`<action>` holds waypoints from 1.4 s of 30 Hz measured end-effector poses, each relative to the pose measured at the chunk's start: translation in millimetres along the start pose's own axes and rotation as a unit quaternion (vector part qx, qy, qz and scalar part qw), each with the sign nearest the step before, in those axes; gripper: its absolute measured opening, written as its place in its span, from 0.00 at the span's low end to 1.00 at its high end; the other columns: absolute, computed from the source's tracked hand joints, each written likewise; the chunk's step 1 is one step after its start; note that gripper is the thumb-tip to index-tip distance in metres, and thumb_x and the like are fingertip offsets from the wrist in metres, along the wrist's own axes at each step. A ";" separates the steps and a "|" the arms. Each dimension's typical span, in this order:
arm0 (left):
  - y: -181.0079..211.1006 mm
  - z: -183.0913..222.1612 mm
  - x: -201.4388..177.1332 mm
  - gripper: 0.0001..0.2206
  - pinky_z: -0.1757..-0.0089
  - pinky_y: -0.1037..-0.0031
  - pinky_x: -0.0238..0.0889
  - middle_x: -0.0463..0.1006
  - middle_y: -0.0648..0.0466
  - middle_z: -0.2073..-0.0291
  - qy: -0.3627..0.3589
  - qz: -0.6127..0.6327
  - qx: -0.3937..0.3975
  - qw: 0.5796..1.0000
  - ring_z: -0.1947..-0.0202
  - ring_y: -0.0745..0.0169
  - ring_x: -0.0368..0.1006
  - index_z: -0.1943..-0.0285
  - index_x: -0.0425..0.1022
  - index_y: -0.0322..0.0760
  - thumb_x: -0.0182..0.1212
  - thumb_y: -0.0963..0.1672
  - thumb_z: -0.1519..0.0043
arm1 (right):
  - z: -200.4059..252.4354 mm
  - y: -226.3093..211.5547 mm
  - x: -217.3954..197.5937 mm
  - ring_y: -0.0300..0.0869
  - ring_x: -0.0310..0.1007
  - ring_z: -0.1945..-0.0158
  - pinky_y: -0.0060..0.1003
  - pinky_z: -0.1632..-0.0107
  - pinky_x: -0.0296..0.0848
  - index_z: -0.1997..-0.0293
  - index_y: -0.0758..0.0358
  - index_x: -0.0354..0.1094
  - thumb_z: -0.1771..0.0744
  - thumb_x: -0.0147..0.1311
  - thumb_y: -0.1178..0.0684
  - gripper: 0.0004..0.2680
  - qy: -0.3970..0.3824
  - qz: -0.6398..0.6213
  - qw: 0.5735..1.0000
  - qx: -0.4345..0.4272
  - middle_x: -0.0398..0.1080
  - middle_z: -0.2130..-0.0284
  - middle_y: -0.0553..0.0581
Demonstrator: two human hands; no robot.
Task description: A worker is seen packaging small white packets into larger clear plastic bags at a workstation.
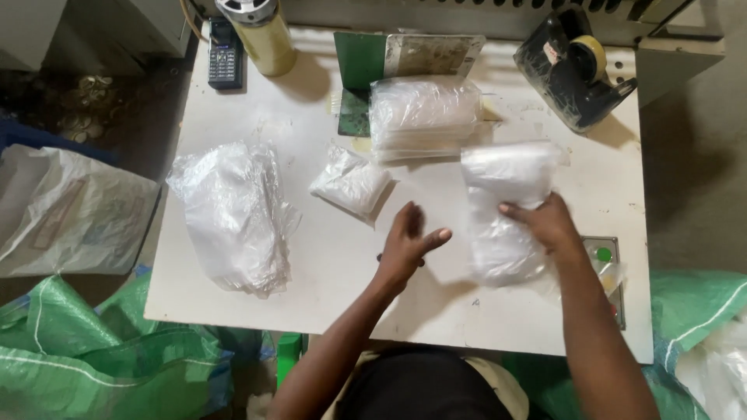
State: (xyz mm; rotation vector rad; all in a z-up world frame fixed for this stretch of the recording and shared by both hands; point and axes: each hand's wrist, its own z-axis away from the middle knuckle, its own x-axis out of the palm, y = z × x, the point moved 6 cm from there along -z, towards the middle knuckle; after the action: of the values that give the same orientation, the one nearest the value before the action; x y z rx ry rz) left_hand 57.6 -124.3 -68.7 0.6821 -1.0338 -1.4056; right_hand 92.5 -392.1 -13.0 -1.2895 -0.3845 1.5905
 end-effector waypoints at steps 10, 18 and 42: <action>-2.7 -11.1 -11.6 0.09 0.66 0.62 0.73 0.82 0.45 0.71 0.053 0.085 -0.051 0.994 0.71 0.56 0.80 0.58 0.81 0.31 0.74 0.40 0.45 | 112.5 -1.2 -6.7 0.64 0.61 0.32 0.53 0.35 0.67 0.28 0.66 0.53 0.40 0.70 0.54 0.33 -0.069 -0.070 0.993 -0.071 0.59 0.33 0.73; 36.5 18.4 -48.4 0.14 0.53 0.66 0.71 0.82 0.48 0.60 0.049 0.142 -0.053 0.987 0.56 0.51 0.78 0.53 0.80 0.29 0.70 0.39 0.47 | 146.3 142.3 -26.5 0.48 0.69 0.49 0.40 0.54 0.81 0.43 0.57 0.75 0.33 0.57 0.60 0.13 0.144 0.288 0.918 -0.232 0.71 0.50 0.57; 114.6 68.4 18.5 0.12 0.48 0.57 0.67 0.83 0.46 0.56 -0.009 -0.118 0.266 0.957 0.51 0.43 0.79 0.52 0.82 0.37 0.74 0.39 0.45 | 98.7 -64.6 19.2 0.40 0.71 0.63 0.45 0.56 0.73 0.66 0.71 0.73 0.46 0.77 0.66 0.14 -0.057 -0.270 0.953 -0.127 0.72 0.70 0.58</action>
State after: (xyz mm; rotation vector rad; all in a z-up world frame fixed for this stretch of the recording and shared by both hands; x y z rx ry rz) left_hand 47.2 -118.3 65.5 1.2201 -1.4006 -1.3388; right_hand 40.7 -315.2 62.4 -1.1511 -0.9547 1.1713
